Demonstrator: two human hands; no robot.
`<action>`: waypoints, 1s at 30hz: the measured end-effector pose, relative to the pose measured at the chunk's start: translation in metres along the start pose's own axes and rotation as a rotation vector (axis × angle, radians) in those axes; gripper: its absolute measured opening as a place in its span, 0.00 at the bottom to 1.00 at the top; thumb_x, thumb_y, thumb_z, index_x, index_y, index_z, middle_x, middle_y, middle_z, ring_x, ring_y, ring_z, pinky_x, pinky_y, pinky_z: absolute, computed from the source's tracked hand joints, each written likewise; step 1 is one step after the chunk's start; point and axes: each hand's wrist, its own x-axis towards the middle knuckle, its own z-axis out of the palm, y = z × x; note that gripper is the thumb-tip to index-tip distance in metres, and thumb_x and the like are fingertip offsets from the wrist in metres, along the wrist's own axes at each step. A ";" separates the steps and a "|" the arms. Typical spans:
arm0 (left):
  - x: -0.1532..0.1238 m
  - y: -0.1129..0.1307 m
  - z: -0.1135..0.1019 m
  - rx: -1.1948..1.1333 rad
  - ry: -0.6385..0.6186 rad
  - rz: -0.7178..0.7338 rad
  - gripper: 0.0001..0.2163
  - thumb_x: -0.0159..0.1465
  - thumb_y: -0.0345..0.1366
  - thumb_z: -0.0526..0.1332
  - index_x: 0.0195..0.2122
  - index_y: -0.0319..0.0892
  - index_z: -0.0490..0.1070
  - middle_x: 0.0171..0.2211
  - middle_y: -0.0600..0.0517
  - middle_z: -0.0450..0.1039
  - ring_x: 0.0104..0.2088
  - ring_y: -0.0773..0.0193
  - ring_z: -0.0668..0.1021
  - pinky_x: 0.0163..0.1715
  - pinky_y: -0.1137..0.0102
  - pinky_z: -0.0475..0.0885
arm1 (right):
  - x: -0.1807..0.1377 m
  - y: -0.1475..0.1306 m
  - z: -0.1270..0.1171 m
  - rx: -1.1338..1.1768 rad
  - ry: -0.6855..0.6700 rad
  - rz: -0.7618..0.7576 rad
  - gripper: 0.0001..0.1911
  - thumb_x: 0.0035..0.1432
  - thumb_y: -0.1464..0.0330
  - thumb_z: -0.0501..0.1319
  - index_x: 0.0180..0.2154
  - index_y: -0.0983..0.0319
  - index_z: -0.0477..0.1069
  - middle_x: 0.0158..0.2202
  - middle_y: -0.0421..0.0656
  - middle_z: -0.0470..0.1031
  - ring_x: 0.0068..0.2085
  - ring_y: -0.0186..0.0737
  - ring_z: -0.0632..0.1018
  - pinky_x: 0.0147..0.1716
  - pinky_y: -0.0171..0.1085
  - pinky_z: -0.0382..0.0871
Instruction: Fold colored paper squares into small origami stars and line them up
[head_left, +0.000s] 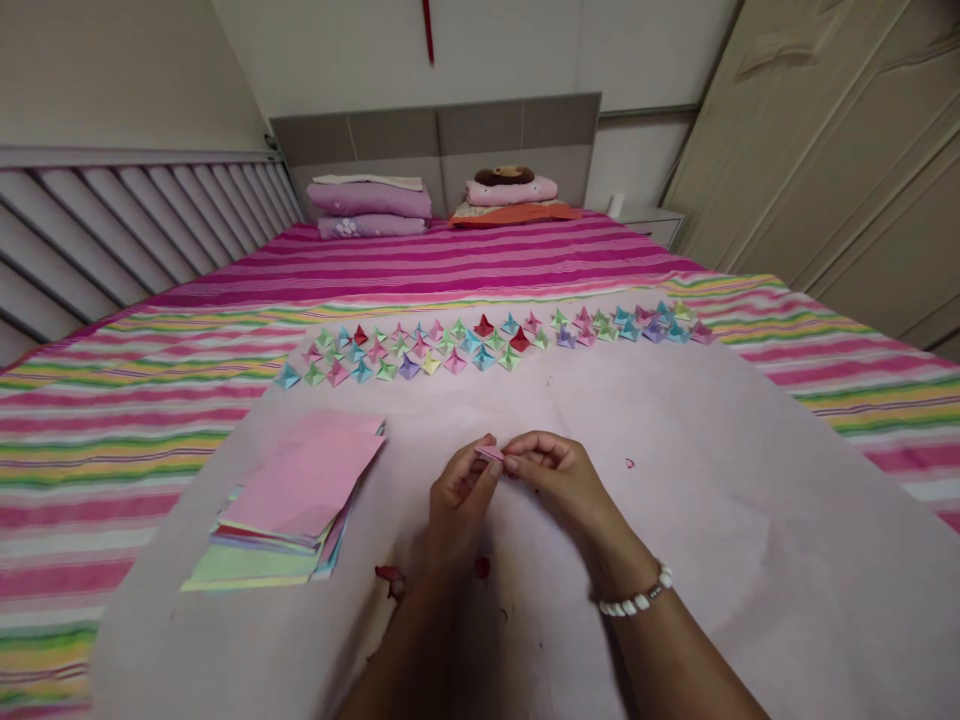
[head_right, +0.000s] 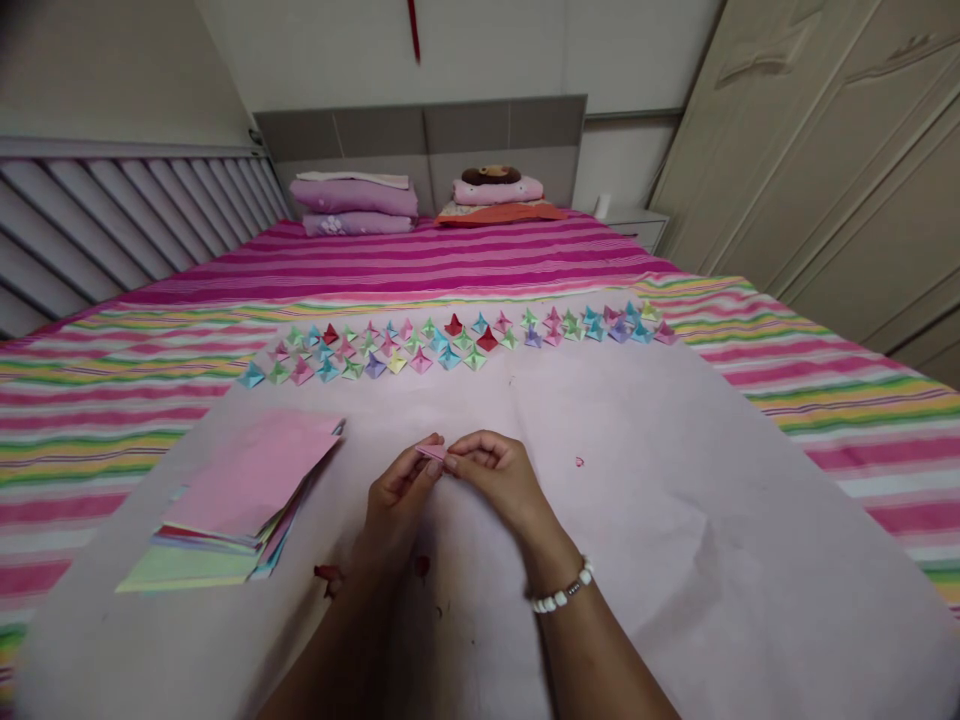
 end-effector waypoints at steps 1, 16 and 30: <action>0.000 0.000 0.000 0.004 0.001 0.004 0.15 0.57 0.40 0.63 0.45 0.43 0.75 0.49 0.47 0.74 0.50 0.58 0.74 0.49 0.66 0.68 | 0.000 0.000 0.000 -0.008 0.000 0.003 0.12 0.39 0.65 0.73 0.27 0.61 0.76 0.27 0.41 0.79 0.29 0.36 0.78 0.34 0.37 0.73; -0.003 0.001 0.002 0.236 0.006 0.278 0.11 0.61 0.35 0.58 0.44 0.45 0.75 0.46 0.48 0.75 0.48 0.59 0.74 0.51 0.64 0.67 | -0.003 0.004 0.005 -0.131 0.045 -0.060 0.11 0.46 0.63 0.69 0.32 0.61 0.77 0.31 0.43 0.79 0.33 0.40 0.79 0.37 0.40 0.73; -0.001 -0.004 0.000 0.293 0.013 0.342 0.09 0.59 0.28 0.56 0.40 0.43 0.72 0.43 0.48 0.73 0.37 0.64 0.76 0.36 0.69 0.72 | -0.001 0.007 0.004 -0.340 0.078 -0.177 0.04 0.46 0.73 0.61 0.28 0.61 0.72 0.24 0.39 0.73 0.23 0.32 0.69 0.23 0.33 0.63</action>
